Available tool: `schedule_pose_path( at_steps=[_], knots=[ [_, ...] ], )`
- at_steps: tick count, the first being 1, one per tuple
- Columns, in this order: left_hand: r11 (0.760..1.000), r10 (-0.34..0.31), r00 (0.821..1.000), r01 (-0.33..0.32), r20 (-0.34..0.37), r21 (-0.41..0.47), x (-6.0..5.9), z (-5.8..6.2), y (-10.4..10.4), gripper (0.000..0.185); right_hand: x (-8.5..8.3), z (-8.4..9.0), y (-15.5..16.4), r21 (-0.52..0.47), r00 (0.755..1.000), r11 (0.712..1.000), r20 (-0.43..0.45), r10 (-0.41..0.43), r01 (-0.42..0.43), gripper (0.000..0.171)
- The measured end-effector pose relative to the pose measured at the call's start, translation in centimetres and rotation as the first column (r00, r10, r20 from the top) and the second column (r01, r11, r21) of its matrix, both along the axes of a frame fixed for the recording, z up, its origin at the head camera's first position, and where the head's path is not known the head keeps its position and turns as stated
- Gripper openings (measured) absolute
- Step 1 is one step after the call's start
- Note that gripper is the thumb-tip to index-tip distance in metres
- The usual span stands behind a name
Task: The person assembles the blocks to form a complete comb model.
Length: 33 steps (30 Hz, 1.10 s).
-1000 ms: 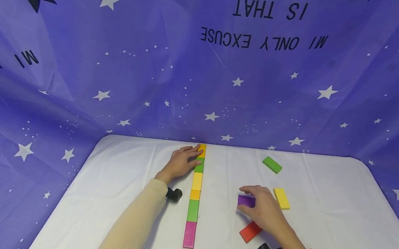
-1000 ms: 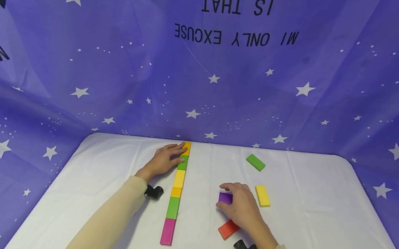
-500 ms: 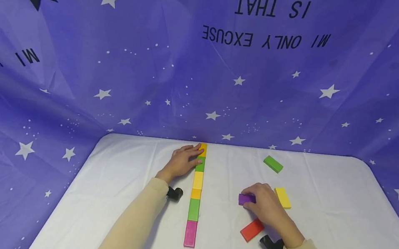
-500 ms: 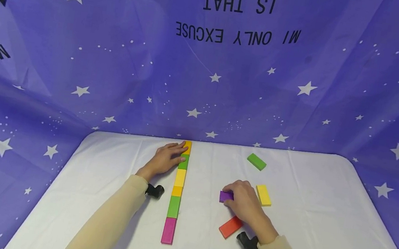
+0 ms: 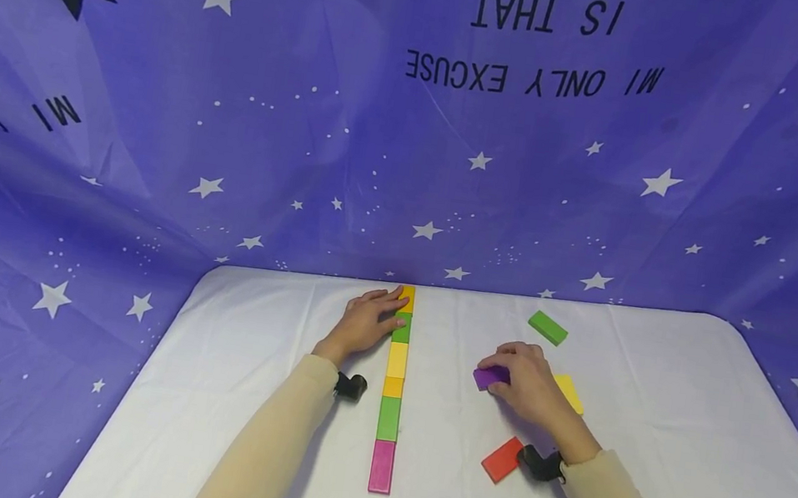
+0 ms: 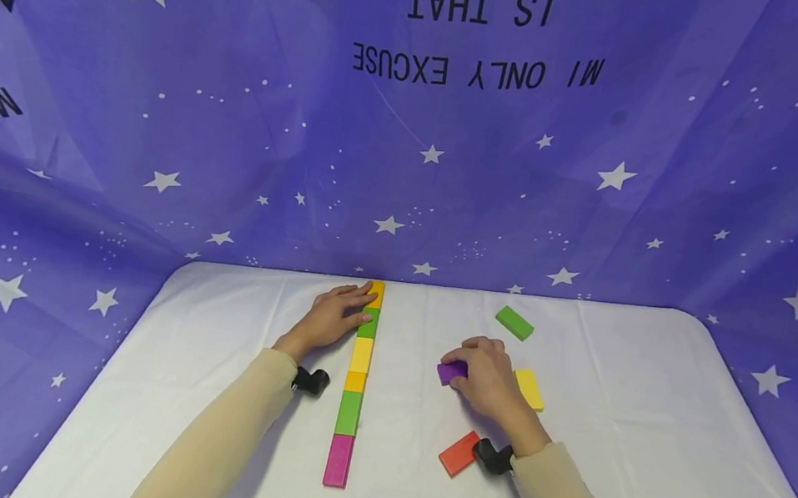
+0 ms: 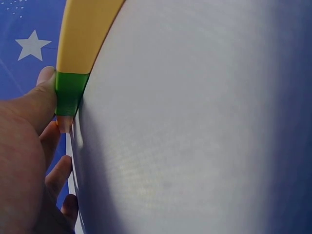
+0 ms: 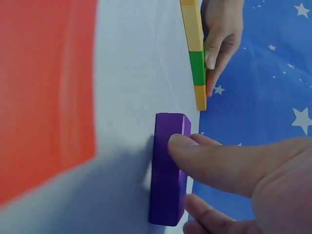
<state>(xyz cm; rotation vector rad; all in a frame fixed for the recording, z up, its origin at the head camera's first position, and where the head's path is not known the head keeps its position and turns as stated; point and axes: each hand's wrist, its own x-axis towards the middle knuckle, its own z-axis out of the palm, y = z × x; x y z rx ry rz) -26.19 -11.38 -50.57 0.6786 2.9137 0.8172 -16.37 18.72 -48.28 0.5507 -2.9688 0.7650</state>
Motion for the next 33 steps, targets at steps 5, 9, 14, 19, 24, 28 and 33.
schedule_pose_path(
  at_steps=[5,9,14,19,24,28,33],
  knots=[
    [1.000,0.005,1.000,-0.005,0.003,-0.011,-0.1,0.0,-0.1,0.046,0.3,-0.4,-0.1,-0.057,0.994,0.993,0.045,-0.104,0.107,0.052],
    [1.000,0.001,1.000,-0.001,-0.005,-0.012,-0.1,0.1,-0.1,0.046,0.7,-0.4,-0.6,-0.057,0.973,0.976,0.109,-0.204,0.211,0.068],
    [1.000,0.001,1.000,-0.001,-0.011,-0.009,-0.1,0.1,-0.1,0.047,0.8,-0.2,-1.1,0.018,0.952,0.963,0.148,-0.268,0.268,0.076],
    [1.000,-0.001,1.000,0.001,-0.009,-0.012,-0.1,-0.1,0.0,0.047,0.9,0.0,-1.4,0.060,0.943,0.954,0.148,-0.298,0.292,0.074],
    [1.000,0.001,1.000,-0.001,-0.007,-0.017,-0.1,-0.1,0.0,0.047,0.9,0.1,-1.5,0.075,0.937,0.949,0.153,-0.315,0.306,0.070],
    [1.000,0.002,1.000,-0.002,-0.001,-0.015,-0.1,-0.2,-0.1,0.047,0.9,0.0,-1.6,0.081,0.936,0.948,0.149,-0.318,0.308,0.068],
    [1.000,0.001,1.000,-0.001,-0.007,-0.008,-0.3,-0.5,-0.2,0.047,0.8,-0.3,-1.6,0.094,0.939,0.947,0.129,-0.319,0.308,0.070]
  ],
)
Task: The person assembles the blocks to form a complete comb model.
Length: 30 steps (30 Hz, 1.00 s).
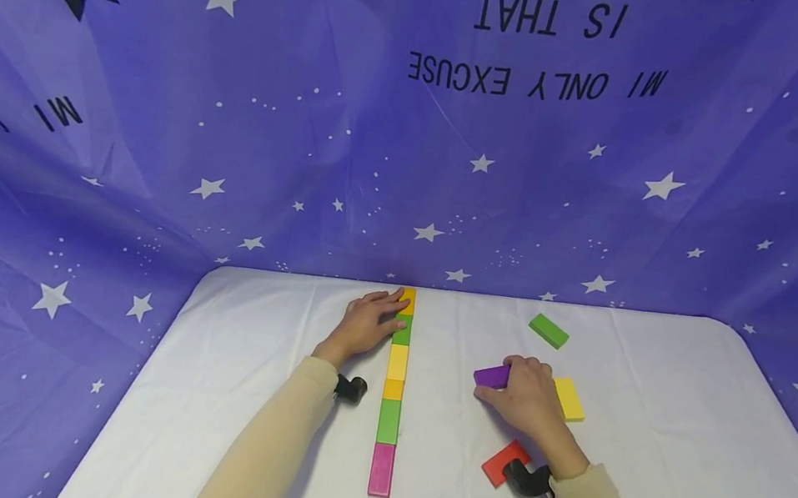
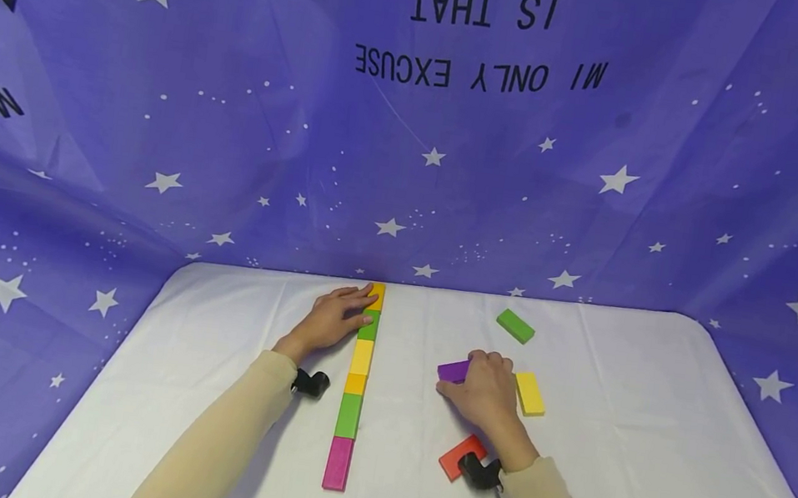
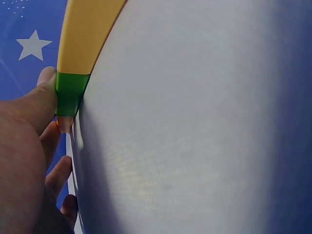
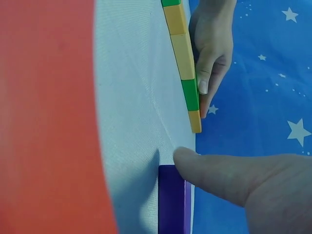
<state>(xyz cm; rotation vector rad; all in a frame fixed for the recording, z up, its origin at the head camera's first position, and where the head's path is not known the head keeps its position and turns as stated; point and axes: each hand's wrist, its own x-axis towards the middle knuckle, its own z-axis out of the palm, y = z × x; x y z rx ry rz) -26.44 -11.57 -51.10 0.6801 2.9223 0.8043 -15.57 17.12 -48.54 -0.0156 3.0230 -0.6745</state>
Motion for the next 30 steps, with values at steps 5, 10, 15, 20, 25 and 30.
schedule_pose_path(
  at_steps=[5,10,15,20,25,30],
  knots=[
    [1.000,0.002,1.000,-0.002,-0.005,0.013,-0.1,-0.4,-0.1,0.048,0.0,-0.1,-0.2,0.011,1.000,1.000,-0.022,0.000,0.000,0.069],
    [1.000,0.002,1.000,-0.002,0.002,0.010,0.0,-0.3,0.0,0.048,0.1,0.1,-0.3,-0.002,0.998,1.000,-0.055,-0.009,0.009,0.069],
    [1.000,0.001,1.000,-0.001,0.004,0.008,0.0,0.0,0.0,0.048,-0.4,0.8,-0.3,-0.047,0.989,0.999,-0.148,-0.006,-0.001,0.069],
    [1.000,-0.003,1.000,0.003,-0.001,0.023,0.1,0.1,0.0,0.047,-1.3,1.5,-0.7,-0.071,0.980,0.997,-0.199,0.001,-0.015,0.068],
    [1.000,-0.002,1.000,0.002,-0.009,0.013,0.0,0.0,0.0,0.048,-2.4,1.9,-1.2,-0.090,0.982,0.996,-0.189,-0.007,-0.010,0.069],
    [1.000,0.007,1.000,-0.007,0.003,-0.005,-0.1,-0.1,0.1,0.048,-3.6,1.8,-1.7,-0.101,0.980,0.995,-0.198,-0.015,-0.005,0.069]
  ],
)
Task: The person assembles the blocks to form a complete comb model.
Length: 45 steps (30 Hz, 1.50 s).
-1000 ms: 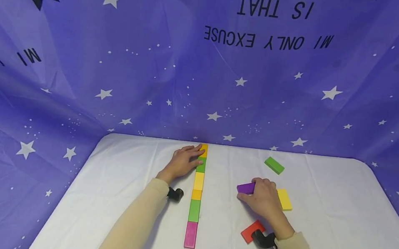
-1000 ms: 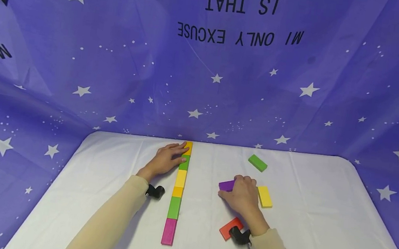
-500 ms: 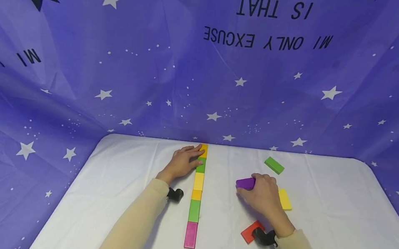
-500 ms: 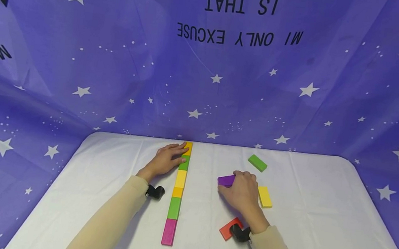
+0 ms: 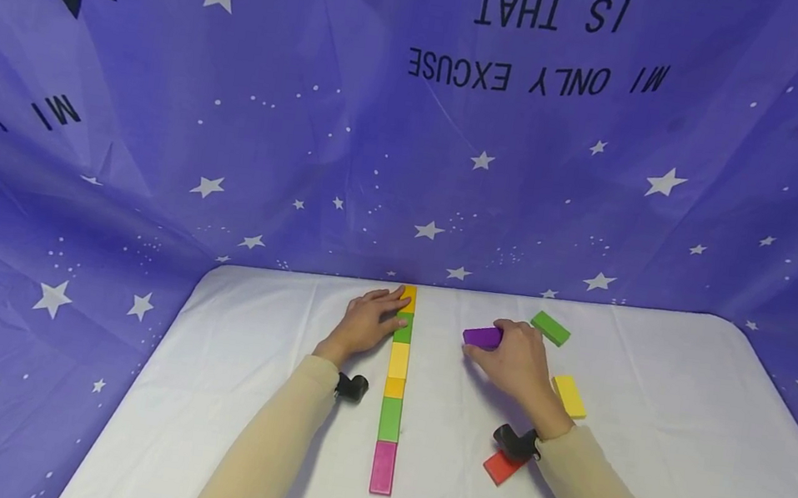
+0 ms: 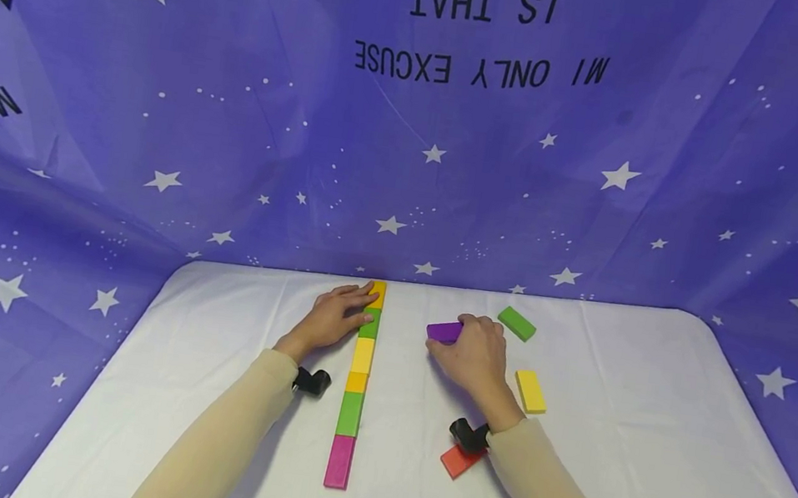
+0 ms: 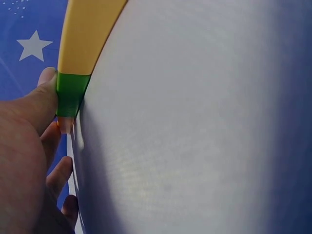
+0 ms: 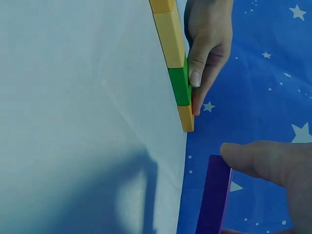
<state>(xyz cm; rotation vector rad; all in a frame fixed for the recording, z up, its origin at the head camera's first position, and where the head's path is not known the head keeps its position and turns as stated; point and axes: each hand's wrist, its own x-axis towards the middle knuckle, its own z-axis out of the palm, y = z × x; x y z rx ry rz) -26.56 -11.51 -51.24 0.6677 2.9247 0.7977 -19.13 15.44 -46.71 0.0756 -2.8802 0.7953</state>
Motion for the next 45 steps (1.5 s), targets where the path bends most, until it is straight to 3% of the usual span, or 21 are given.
schedule_pose_path(
  at_steps=[13,20,36,45],
  knots=[
    [1.000,-0.007,1.000,0.007,0.001,0.001,-0.2,0.3,0.2,0.047,-2.8,0.1,-1.5,-0.032,0.998,0.998,0.034,-0.046,0.047,0.070],
    [1.000,0.000,1.000,0.000,0.002,-0.020,-0.3,0.3,0.3,0.048,-4.3,-0.6,-2.5,-0.048,0.997,0.996,0.016,-0.074,0.075,0.071],
    [1.000,0.000,1.000,0.000,0.000,-0.009,-0.2,0.2,0.2,0.048,-6.9,-1.4,-5.2,-0.010,0.995,0.995,0.026,-0.095,0.095,0.074],
    [1.000,-0.005,1.000,0.005,-0.013,-0.012,-0.1,0.3,0.2,0.048,-8.1,-1.9,-6.4,0.022,0.990,0.993,0.082,-0.117,0.116,0.075]
  ],
)
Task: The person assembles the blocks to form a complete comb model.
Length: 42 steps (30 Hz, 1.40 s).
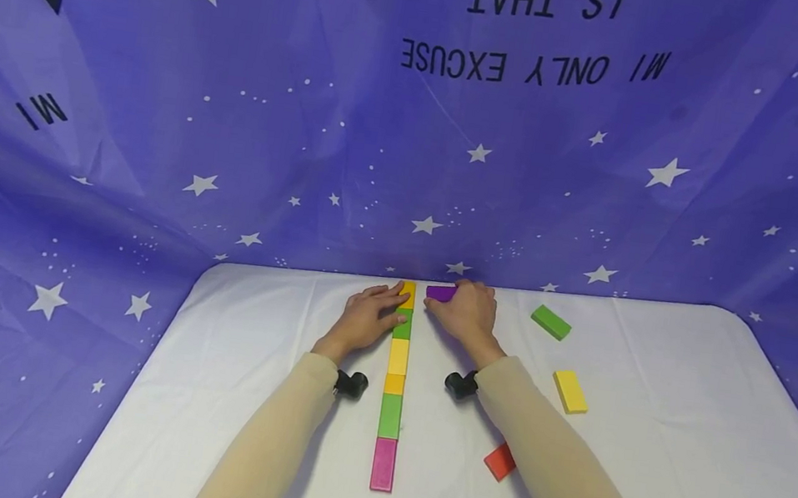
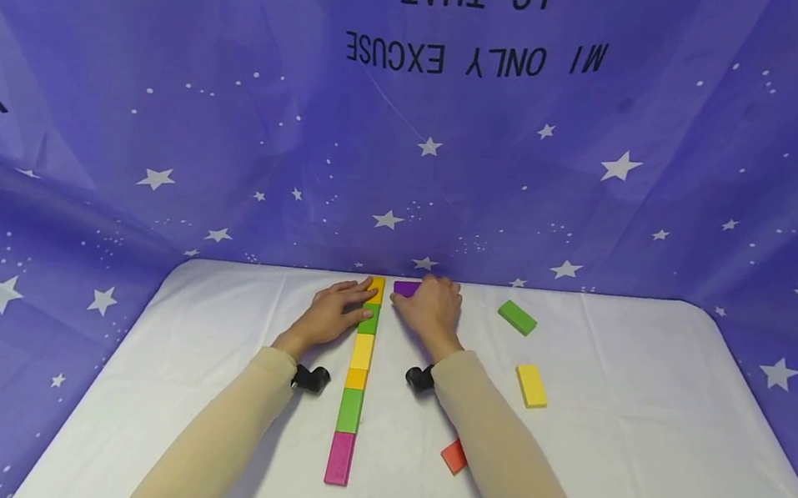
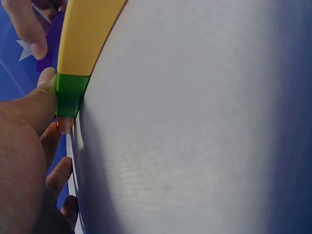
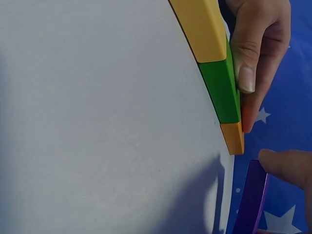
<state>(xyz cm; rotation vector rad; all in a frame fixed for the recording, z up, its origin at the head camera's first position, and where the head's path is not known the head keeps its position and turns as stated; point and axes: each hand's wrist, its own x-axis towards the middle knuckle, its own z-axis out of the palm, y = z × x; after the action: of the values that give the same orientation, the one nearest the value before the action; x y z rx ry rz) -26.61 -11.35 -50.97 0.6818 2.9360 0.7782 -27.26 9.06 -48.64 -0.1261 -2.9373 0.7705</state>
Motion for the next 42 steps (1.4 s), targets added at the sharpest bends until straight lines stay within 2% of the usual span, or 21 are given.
schedule_pose_path(
  at_steps=[20,27,42],
  knots=[
    [0.999,-0.014,1.000,0.014,-0.014,0.030,0.2,0.3,0.0,0.047,-1.4,-0.7,-1.9,0.028,1.000,1.000,0.010,-0.006,0.005,0.068],
    [0.999,-0.009,1.000,0.009,-0.005,0.037,0.2,0.3,0.0,0.046,-1.4,-1.2,-2.2,0.044,0.999,0.999,0.023,-0.025,0.023,0.073],
    [0.999,-0.004,1.000,0.004,-0.003,0.037,0.1,0.2,0.1,0.046,-1.2,-1.6,-1.2,-0.035,0.999,0.999,-0.052,-0.015,0.013,0.055]
  ],
)
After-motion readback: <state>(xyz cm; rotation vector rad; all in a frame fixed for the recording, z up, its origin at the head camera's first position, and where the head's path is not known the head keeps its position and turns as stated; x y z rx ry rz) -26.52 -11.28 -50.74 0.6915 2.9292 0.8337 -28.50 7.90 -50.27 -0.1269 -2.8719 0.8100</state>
